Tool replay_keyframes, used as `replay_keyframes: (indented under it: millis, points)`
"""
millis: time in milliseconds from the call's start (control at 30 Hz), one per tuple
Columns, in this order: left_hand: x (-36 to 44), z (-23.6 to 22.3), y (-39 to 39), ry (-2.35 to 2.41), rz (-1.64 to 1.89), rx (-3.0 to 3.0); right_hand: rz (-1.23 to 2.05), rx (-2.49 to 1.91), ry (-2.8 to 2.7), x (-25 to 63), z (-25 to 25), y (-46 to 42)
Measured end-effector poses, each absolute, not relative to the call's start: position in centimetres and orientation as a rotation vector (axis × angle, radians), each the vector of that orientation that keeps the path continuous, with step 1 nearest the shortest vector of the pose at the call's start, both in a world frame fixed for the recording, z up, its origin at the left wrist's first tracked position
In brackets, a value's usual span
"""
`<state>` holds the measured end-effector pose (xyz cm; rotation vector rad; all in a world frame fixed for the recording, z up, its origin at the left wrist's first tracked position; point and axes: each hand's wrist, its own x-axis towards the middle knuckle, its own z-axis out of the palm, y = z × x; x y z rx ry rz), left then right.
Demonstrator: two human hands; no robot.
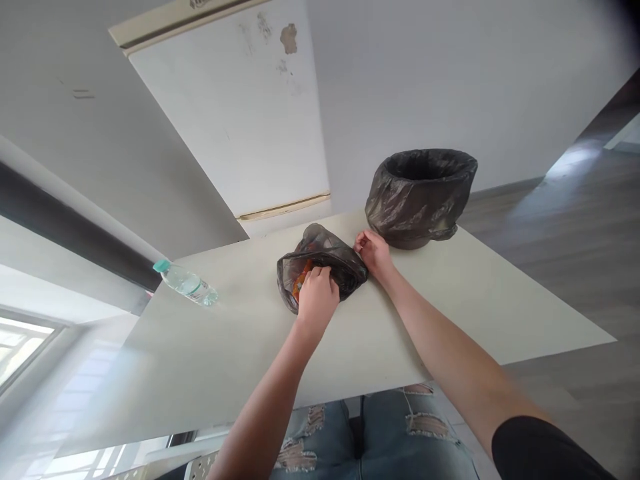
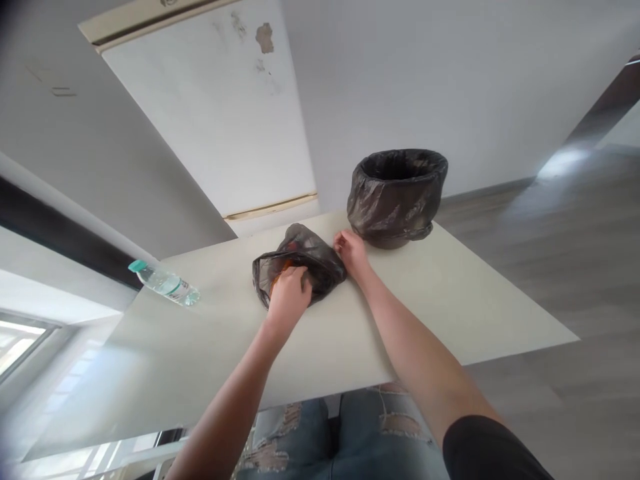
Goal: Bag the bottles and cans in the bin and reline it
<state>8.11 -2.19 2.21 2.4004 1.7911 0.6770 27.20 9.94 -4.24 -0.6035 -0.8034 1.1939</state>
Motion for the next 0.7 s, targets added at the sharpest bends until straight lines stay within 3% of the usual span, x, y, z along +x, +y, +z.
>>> replay_keyframes:
  millis: [100,700]
  points:
    - [9.1,1.6,1.1,1.838,0.368,2.4,1.199,-0.671,-0.823,27.0,-4.5,10.2]
    - [11.2,-1.3,4.1,1.524,0.227,2.786,1.356,-0.791,-0.943,26.6,-4.6,10.3]
